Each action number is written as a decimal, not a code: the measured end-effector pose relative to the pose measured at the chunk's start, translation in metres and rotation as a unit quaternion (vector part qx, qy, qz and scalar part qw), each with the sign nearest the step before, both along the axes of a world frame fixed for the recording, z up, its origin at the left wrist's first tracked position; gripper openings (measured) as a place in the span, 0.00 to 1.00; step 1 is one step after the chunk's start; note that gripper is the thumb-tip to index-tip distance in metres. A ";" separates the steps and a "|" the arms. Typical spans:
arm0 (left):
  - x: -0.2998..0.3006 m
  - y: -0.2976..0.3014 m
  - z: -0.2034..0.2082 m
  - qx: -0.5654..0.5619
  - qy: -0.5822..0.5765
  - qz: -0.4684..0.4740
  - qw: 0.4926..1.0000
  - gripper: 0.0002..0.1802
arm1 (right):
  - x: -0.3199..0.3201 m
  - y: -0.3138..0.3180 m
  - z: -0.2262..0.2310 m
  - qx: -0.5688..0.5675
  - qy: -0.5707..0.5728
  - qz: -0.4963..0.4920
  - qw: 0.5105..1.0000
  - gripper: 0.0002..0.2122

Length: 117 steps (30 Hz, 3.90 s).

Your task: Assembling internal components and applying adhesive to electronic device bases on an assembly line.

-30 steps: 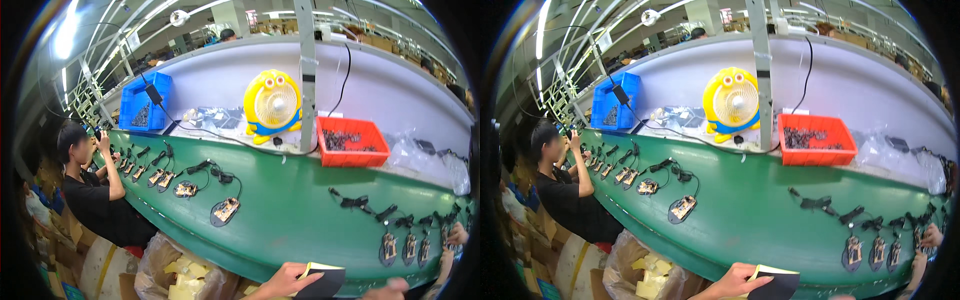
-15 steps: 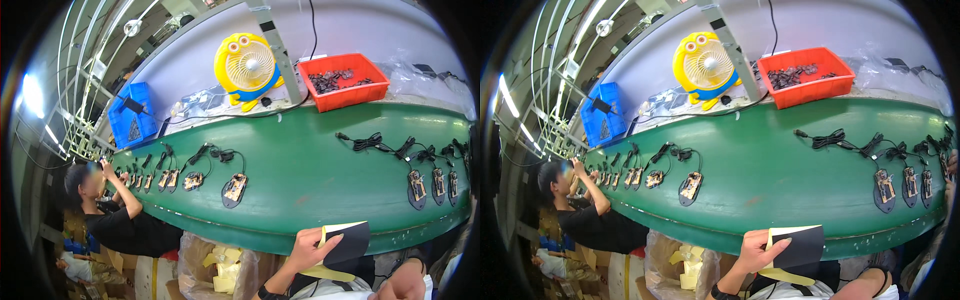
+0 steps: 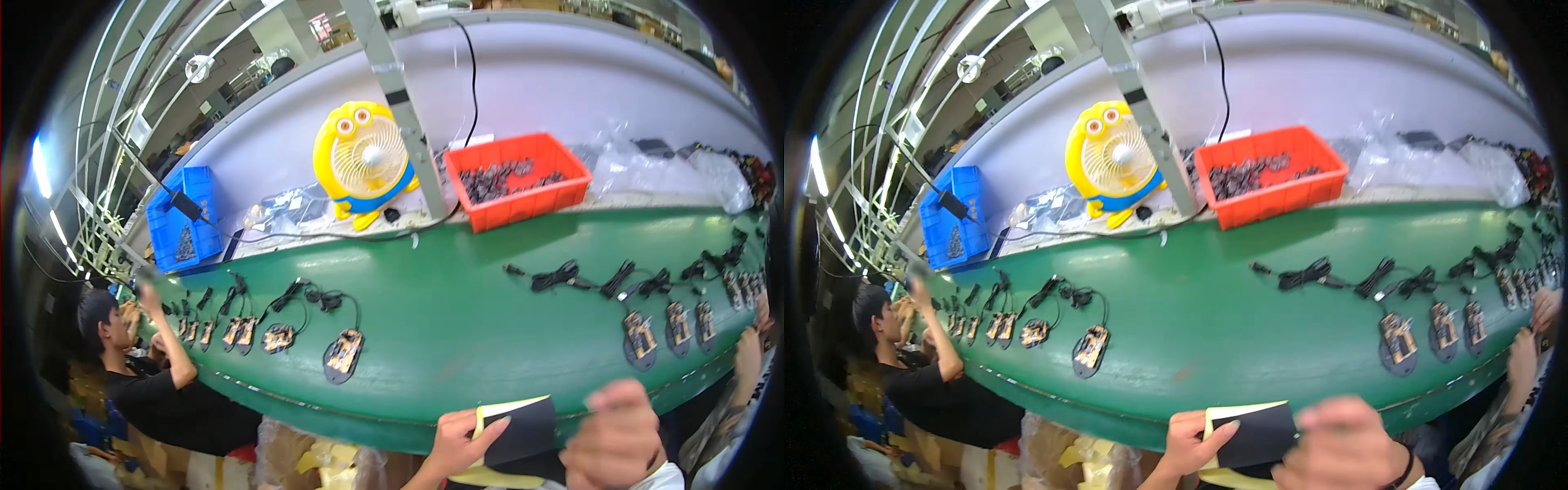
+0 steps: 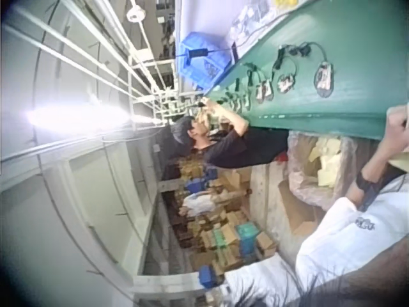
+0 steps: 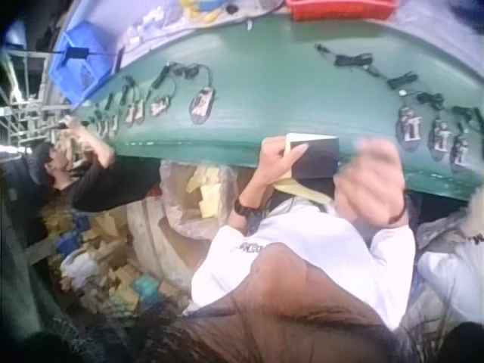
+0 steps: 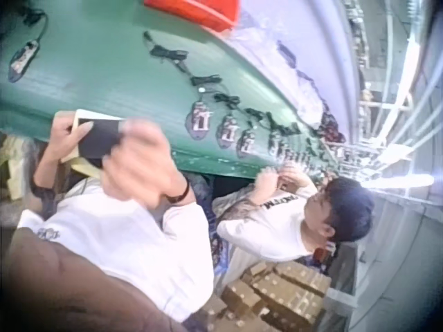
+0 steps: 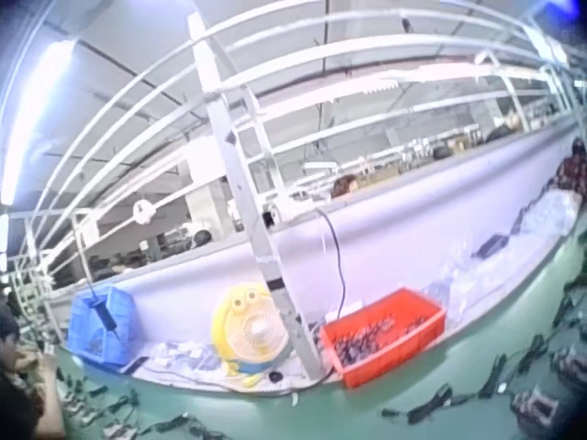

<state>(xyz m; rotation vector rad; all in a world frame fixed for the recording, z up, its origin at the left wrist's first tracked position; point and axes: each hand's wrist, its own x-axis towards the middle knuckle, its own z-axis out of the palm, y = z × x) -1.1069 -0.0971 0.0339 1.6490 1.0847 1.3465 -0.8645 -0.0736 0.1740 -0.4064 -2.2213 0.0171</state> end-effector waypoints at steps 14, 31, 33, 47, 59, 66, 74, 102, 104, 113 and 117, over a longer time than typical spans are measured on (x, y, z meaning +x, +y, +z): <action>-0.012 -0.001 0.030 -0.064 0.102 -0.030 0.992 0.13 | -0.001 0.070 -0.071 -0.622 -0.072 0.130 0.768 0.14; -0.041 -0.021 0.013 -0.263 0.111 -0.176 0.942 0.21 | 0.026 0.088 -0.088 -0.654 0.114 0.181 0.726 0.14; -0.041 -0.022 0.015 -0.179 0.112 -0.111 0.971 0.15 | 0.022 0.088 -0.084 -0.628 0.068 0.177 0.755 0.13; -0.070 0.012 0.116 0.158 0.210 0.163 0.951 0.14 | -0.021 0.061 -0.088 -0.729 0.000 0.281 0.624 0.35; -0.042 0.047 0.086 0.206 0.224 0.074 0.950 0.16 | -0.012 0.067 -0.099 -0.732 0.167 0.200 0.629 0.17; -0.047 -0.002 0.056 -0.074 0.104 0.011 0.992 0.24 | 0.003 0.071 -0.088 -0.706 0.241 0.193 0.637 0.14; -0.049 -0.041 0.045 0.084 0.166 0.126 0.974 0.29 | -0.017 0.078 -0.091 -0.694 0.256 0.109 0.664 0.13; 0.102 -0.052 -0.101 -0.161 0.323 -0.442 0.821 0.34 | 0.080 -0.095 -0.055 -0.517 -0.179 -0.218 0.808 0.15; 0.097 -0.060 -0.100 -0.187 0.352 -0.453 0.798 0.35 | 0.083 -0.114 -0.071 -0.530 -0.148 -0.208 0.809 0.16; -0.016 -0.075 -0.041 -0.233 0.130 -0.421 0.867 0.23 | 0.155 -0.203 -0.250 -0.779 -0.225 -0.256 0.526 0.18; -0.040 -0.086 -0.049 -0.182 0.239 -0.263 0.917 0.13 | 0.120 -0.193 -0.375 -0.797 0.120 -0.313 0.502 0.29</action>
